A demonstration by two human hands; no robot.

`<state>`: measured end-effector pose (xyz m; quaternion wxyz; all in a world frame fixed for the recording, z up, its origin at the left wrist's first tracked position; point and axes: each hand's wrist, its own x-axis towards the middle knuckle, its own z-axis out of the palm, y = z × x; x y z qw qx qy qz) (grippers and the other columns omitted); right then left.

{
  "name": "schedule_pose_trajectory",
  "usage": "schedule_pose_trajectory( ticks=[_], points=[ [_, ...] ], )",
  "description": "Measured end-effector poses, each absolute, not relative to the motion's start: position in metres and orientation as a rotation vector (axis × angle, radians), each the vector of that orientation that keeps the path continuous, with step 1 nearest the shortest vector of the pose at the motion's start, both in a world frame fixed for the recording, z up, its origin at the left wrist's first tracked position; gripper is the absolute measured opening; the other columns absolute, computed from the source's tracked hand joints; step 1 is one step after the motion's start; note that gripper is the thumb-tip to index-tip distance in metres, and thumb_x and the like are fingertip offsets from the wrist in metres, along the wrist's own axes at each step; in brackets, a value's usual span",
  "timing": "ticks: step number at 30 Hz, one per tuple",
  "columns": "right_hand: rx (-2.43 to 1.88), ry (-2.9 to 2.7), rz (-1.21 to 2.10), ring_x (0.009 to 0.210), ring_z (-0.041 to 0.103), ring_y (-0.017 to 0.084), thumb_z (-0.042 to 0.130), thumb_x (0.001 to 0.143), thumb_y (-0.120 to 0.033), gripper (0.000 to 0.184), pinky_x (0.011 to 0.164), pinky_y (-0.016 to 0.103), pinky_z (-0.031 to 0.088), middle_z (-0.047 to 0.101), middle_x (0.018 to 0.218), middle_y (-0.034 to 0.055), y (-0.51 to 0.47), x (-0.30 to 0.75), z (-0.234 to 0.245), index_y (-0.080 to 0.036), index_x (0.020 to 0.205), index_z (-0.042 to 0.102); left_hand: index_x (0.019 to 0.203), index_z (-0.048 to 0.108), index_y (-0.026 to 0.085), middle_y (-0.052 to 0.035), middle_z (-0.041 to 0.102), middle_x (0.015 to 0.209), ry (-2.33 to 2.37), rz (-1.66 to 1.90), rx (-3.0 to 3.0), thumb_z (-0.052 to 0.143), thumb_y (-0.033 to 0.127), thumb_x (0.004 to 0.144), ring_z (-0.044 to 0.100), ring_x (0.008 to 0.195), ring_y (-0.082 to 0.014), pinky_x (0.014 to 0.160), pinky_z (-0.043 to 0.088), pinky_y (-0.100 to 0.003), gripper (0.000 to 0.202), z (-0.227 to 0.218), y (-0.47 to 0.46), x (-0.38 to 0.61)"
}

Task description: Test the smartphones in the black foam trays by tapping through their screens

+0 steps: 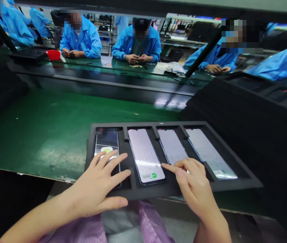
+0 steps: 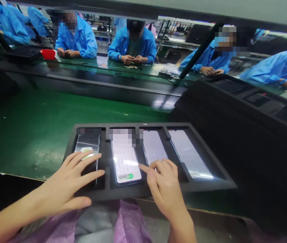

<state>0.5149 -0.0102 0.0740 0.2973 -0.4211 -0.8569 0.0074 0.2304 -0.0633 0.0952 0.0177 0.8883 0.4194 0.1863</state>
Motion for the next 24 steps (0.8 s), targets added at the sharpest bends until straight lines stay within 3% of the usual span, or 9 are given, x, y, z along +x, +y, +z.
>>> schedule_pose_trajectory(
  ticks=[8,24],
  points=[
    [-1.038,-2.38,0.087,0.074,0.051,0.012,0.031,0.092,-0.015,0.037,0.089,0.04,0.034,0.051,0.076,0.0003,-0.009,0.517,0.078,-0.02,0.099,0.067,0.122,0.056,0.028,-0.0092,0.044,0.141,1.157,0.203,2.829,0.04,0.063,0.083,0.041,0.124,-0.0367,0.097,0.034,-0.056,0.054,0.103,-0.029,0.268],
    [-1.122,-2.362,0.21,0.086,0.05,0.015,0.03,0.093,-0.016,0.038,0.096,0.043,0.026,0.05,0.083,0.0022,-0.012,0.517,0.078,-0.024,0.105,0.065,0.118,0.057,0.031,-0.0078,0.044,0.141,1.211,0.197,2.914,0.037,0.062,0.084,0.044,0.121,-0.035,0.092,0.037,-0.053,0.05,0.107,-0.027,0.274]
  ],
)
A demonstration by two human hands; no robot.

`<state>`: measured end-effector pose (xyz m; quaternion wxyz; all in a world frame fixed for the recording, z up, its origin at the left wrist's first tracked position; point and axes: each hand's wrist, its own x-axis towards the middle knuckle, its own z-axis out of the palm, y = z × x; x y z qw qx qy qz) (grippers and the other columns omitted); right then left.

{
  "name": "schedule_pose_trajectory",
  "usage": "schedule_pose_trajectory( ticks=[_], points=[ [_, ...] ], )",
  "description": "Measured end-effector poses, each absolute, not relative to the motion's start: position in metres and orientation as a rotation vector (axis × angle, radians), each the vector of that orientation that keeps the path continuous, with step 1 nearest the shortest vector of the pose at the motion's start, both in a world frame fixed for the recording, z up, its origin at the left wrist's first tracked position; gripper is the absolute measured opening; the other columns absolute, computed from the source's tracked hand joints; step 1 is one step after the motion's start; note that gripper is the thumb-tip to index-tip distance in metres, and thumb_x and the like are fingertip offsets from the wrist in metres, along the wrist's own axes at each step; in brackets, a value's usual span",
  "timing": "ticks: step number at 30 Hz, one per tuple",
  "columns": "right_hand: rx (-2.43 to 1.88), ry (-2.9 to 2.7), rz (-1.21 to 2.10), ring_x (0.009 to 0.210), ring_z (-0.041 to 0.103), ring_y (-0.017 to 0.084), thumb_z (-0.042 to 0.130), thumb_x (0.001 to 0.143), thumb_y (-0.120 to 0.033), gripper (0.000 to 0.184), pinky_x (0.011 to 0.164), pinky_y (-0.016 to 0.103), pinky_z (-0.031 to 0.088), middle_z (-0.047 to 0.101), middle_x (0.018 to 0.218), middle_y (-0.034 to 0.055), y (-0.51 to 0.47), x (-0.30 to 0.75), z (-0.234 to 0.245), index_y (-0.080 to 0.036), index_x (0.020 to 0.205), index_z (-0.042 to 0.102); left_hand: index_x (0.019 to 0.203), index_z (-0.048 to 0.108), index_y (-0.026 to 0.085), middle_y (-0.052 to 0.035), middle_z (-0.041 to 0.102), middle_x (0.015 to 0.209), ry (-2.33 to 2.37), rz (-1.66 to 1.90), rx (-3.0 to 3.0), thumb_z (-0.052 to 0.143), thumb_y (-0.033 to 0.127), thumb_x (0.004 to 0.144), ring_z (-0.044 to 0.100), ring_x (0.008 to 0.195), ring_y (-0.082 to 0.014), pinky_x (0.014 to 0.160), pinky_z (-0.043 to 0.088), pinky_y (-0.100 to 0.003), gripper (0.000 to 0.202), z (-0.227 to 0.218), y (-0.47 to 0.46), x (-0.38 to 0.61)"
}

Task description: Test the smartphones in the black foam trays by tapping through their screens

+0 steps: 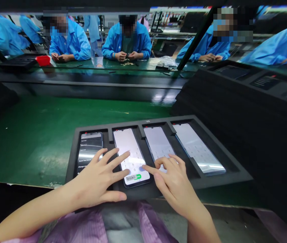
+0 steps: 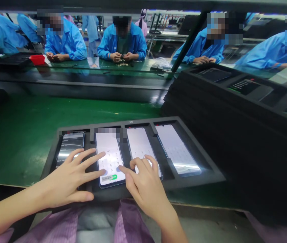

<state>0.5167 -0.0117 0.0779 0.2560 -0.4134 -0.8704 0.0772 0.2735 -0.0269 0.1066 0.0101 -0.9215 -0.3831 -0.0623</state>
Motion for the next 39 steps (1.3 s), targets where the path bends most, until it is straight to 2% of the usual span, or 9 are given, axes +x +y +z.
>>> schedule_pose_trajectory(
  ticks=[6,17,25,30,35,39],
  points=[
    [-1.143,-2.33,0.2,0.083,0.05,0.014,0.032,0.092,-0.016,0.037,0.096,0.041,0.025,0.051,0.082,0.0019,-0.011,0.515,0.079,-0.024,0.099,0.068,0.121,0.054,0.03,-0.0081,0.041,0.143,-1.176,-0.254,-2.844,0.039,0.061,0.085,0.042,0.122,-0.0346,0.094,0.035,-0.052,0.051,0.104,-0.029,0.273],
    [-1.092,-2.438,0.092,0.085,0.05,0.016,0.031,0.093,-0.02,0.037,0.097,0.042,0.026,0.053,0.085,0.0034,-0.012,0.499,0.085,-0.025,0.104,0.065,0.125,0.05,0.028,-0.0089,0.038,0.145,-1.239,-0.211,-2.814,0.031,0.062,0.087,0.041,0.123,-0.034,0.094,0.035,-0.053,0.055,0.103,-0.027,0.269],
    [-1.193,-2.36,0.073,0.09,0.049,0.017,0.029,0.094,-0.021,0.039,0.1,0.044,0.024,0.051,0.088,0.0037,-0.014,0.51,0.085,-0.028,0.109,0.064,0.117,0.058,0.026,-0.0106,0.042,0.142,-1.226,-0.159,-2.84,0.031,0.061,0.087,0.043,0.122,-0.0356,0.092,0.036,-0.054,0.053,0.105,-0.024,0.27],
    [-1.213,-2.328,0.094,0.09,0.049,0.017,0.029,0.093,-0.02,0.04,0.099,0.044,0.024,0.05,0.088,0.0035,-0.017,0.519,0.082,-0.028,0.102,0.067,0.122,0.054,0.028,-0.0097,0.038,0.144,-1.204,-0.211,-2.834,0.029,0.062,0.087,0.04,0.124,-0.0346,0.095,0.032,-0.053,0.055,0.102,-0.025,0.27],
    [-1.213,-2.407,0.154,0.091,0.05,0.016,0.031,0.093,-0.02,0.038,0.1,0.044,0.023,0.052,0.09,0.0036,-0.018,0.517,0.08,-0.029,0.102,0.067,0.125,0.051,0.03,-0.0095,0.035,0.146,-1.169,-0.225,-2.868,0.031,0.062,0.087,0.038,0.124,-0.034,0.096,0.03,-0.052,0.053,0.102,-0.027,0.272],
    [-1.199,-2.35,0.168,0.091,0.05,0.016,0.03,0.093,-0.02,0.039,0.1,0.043,0.022,0.051,0.088,0.003,-0.018,0.518,0.081,-0.028,0.103,0.067,0.121,0.054,0.03,-0.0096,0.035,0.146,-1.165,-0.216,-2.89,0.03,0.061,0.087,0.038,0.124,-0.0339,0.095,0.029,-0.053,0.052,0.101,-0.028,0.273]
  ],
)
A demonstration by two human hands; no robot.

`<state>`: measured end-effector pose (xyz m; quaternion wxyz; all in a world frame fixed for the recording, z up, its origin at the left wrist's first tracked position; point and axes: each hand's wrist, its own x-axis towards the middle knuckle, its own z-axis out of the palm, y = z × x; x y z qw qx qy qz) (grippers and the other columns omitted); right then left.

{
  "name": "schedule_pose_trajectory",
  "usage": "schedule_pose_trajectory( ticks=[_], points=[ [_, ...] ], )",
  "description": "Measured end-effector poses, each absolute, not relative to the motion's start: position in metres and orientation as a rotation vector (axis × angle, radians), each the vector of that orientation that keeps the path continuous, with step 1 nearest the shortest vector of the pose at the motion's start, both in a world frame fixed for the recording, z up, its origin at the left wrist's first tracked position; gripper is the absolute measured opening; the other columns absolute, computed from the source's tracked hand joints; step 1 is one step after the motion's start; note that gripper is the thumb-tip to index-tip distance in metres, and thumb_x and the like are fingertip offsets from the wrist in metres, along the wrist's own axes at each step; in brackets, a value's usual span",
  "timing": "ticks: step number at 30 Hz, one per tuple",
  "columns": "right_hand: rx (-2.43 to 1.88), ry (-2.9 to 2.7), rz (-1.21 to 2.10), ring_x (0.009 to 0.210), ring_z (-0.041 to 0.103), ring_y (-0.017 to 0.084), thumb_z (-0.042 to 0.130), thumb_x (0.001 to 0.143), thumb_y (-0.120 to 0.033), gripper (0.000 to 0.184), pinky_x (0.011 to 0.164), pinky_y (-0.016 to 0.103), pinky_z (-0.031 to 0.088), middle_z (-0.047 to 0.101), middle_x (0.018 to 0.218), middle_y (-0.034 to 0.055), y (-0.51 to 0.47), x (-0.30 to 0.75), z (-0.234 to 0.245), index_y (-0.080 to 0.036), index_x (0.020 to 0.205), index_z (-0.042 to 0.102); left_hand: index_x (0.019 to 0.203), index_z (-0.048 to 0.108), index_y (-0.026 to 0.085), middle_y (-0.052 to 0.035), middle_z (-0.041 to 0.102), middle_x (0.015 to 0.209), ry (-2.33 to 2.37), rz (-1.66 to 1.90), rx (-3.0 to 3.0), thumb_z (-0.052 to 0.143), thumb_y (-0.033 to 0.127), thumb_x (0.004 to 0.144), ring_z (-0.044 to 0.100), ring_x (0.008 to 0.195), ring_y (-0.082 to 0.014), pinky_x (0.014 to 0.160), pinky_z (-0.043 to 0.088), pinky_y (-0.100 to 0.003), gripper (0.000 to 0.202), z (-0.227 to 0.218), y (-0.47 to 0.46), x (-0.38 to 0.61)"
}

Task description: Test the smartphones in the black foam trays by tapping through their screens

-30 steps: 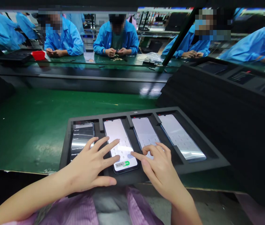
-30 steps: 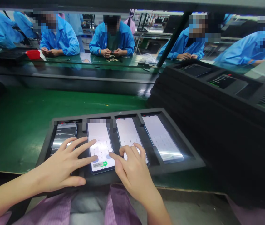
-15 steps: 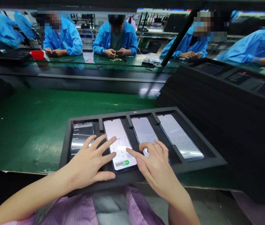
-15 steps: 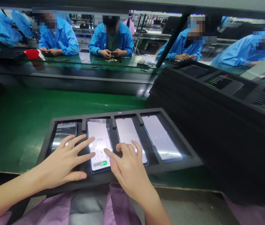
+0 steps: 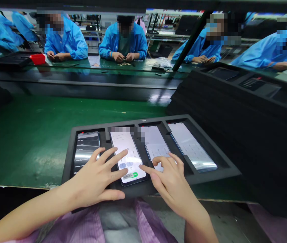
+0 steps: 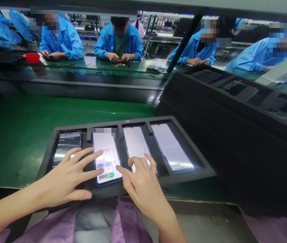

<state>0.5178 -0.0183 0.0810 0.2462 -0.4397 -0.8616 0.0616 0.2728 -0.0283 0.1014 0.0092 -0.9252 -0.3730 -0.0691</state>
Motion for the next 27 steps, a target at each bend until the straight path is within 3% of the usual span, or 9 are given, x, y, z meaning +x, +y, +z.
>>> schedule_pose_trajectory(
  ticks=[17,21,27],
  points=[
    [-1.134,-2.337,0.006,0.089,0.048,0.017,0.031,0.092,-0.02,0.038,0.098,0.044,0.026,0.049,0.088,0.0037,-0.011,0.534,0.081,-0.026,0.109,0.065,0.116,0.058,0.03,-0.0087,0.037,0.145,-1.207,-0.171,-2.903,0.033,0.061,0.087,0.037,0.125,-0.0344,0.096,0.03,-0.053,0.049,0.103,-0.028,0.272],
    [-1.201,-2.175,-0.097,0.077,0.048,0.015,0.031,0.091,-0.018,0.039,0.093,0.044,0.03,0.049,0.081,0.0028,-0.002,0.564,0.079,-0.021,0.101,0.069,0.119,0.056,0.03,-0.0091,0.039,0.144,-1.196,-0.149,-2.914,0.033,0.06,0.087,0.038,0.125,-0.0337,0.097,0.03,-0.053,0.049,0.11,-0.023,0.273],
    [-1.184,-2.161,0.014,0.068,0.052,0.013,0.031,0.092,-0.016,0.04,0.085,0.038,0.037,0.052,0.068,-0.001,0.007,0.593,0.075,-0.022,0.092,0.07,0.124,0.052,0.025,-0.0138,0.04,0.143,-0.999,-0.122,-2.971,0.028,0.057,0.09,0.039,0.126,-0.0345,0.096,0.033,-0.052,0.052,0.119,0.003,0.305]
  ],
)
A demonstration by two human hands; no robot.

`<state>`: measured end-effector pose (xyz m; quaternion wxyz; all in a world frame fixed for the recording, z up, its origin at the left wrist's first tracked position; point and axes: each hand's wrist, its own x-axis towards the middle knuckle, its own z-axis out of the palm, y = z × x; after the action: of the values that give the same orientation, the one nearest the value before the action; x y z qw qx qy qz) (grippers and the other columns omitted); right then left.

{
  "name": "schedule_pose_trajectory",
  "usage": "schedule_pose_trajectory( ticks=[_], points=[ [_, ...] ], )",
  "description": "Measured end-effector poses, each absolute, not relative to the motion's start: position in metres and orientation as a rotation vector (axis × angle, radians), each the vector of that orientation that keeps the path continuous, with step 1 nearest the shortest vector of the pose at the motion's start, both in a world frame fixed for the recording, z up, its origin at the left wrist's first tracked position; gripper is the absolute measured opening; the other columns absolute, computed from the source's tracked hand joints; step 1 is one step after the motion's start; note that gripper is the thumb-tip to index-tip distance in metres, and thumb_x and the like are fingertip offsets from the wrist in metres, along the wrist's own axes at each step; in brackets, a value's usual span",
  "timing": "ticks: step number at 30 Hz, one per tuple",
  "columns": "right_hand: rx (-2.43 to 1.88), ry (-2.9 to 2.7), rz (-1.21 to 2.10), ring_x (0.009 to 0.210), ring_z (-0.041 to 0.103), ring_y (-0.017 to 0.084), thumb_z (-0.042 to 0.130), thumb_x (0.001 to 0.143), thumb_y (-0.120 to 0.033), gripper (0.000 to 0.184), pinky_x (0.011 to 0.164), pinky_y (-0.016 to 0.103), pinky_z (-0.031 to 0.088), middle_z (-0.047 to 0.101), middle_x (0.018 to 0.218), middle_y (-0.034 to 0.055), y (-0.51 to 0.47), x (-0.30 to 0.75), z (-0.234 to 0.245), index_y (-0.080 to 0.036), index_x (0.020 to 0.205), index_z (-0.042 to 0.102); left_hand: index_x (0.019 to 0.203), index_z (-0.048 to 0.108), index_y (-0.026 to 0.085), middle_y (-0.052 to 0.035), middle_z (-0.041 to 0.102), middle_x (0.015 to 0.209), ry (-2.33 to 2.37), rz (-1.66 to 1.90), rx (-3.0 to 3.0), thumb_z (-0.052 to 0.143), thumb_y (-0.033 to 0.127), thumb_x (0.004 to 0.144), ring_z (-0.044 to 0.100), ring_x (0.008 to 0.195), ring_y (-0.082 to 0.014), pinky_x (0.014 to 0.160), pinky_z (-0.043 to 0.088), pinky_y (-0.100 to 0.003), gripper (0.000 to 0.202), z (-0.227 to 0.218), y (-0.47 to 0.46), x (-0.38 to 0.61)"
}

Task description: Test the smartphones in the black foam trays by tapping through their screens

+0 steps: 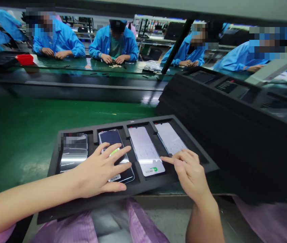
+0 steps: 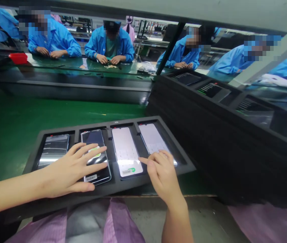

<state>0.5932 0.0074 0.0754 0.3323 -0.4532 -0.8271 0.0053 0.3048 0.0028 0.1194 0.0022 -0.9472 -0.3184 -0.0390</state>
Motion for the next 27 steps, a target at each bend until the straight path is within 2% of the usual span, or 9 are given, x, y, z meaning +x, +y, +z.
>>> schedule_pose_trajectory(
  ticks=[7,11,21,27],
  points=[
    [-1.108,-2.19,0.101,0.067,0.05,0.011,0.031,0.091,-0.012,0.039,0.085,0.038,0.035,0.05,0.069,-0.0015,0.009,0.592,0.074,-0.019,0.093,0.07,0.125,0.052,0.025,-0.0145,0.038,0.144,-0.798,-0.097,-3.088,0.032,0.056,0.089,0.039,0.127,-0.0353,0.098,0.032,-0.053,0.052,0.115,0.022,0.348],
    [-1.077,-2.184,0.158,0.067,0.049,0.011,0.032,0.091,-0.012,0.039,0.086,0.039,0.034,0.05,0.069,-0.0014,0.008,0.595,0.075,-0.02,0.093,0.07,0.117,0.058,0.024,-0.0139,0.04,0.143,-0.809,-0.058,-3.101,0.03,0.057,0.089,0.038,0.128,-0.0357,0.099,0.031,-0.052,0.052,0.116,0.026,0.356],
    [-1.17,-2.176,0.209,0.068,0.048,0.012,0.033,0.09,-0.013,0.038,0.09,0.042,0.032,0.05,0.068,-0.0009,0.005,0.595,0.074,-0.021,0.088,0.07,0.128,0.049,0.027,-0.015,0.036,0.145,-0.875,-0.061,-3.041,0.027,0.056,0.09,0.038,0.127,-0.036,0.097,0.031,-0.053,0.052,0.129,0.029,0.354],
    [-1.134,-2.15,0.187,0.069,0.049,0.012,0.03,0.091,-0.014,0.04,0.091,0.041,0.032,0.051,0.07,-0.001,0.004,0.596,0.077,-0.022,0.091,0.069,0.122,0.054,0.03,-0.0137,0.037,0.144,-0.857,0.015,-3.105,0.03,0.056,0.09,0.038,0.126,-0.0365,0.097,0.03,-0.055,0.048,0.125,0.031,0.358]
  ],
)
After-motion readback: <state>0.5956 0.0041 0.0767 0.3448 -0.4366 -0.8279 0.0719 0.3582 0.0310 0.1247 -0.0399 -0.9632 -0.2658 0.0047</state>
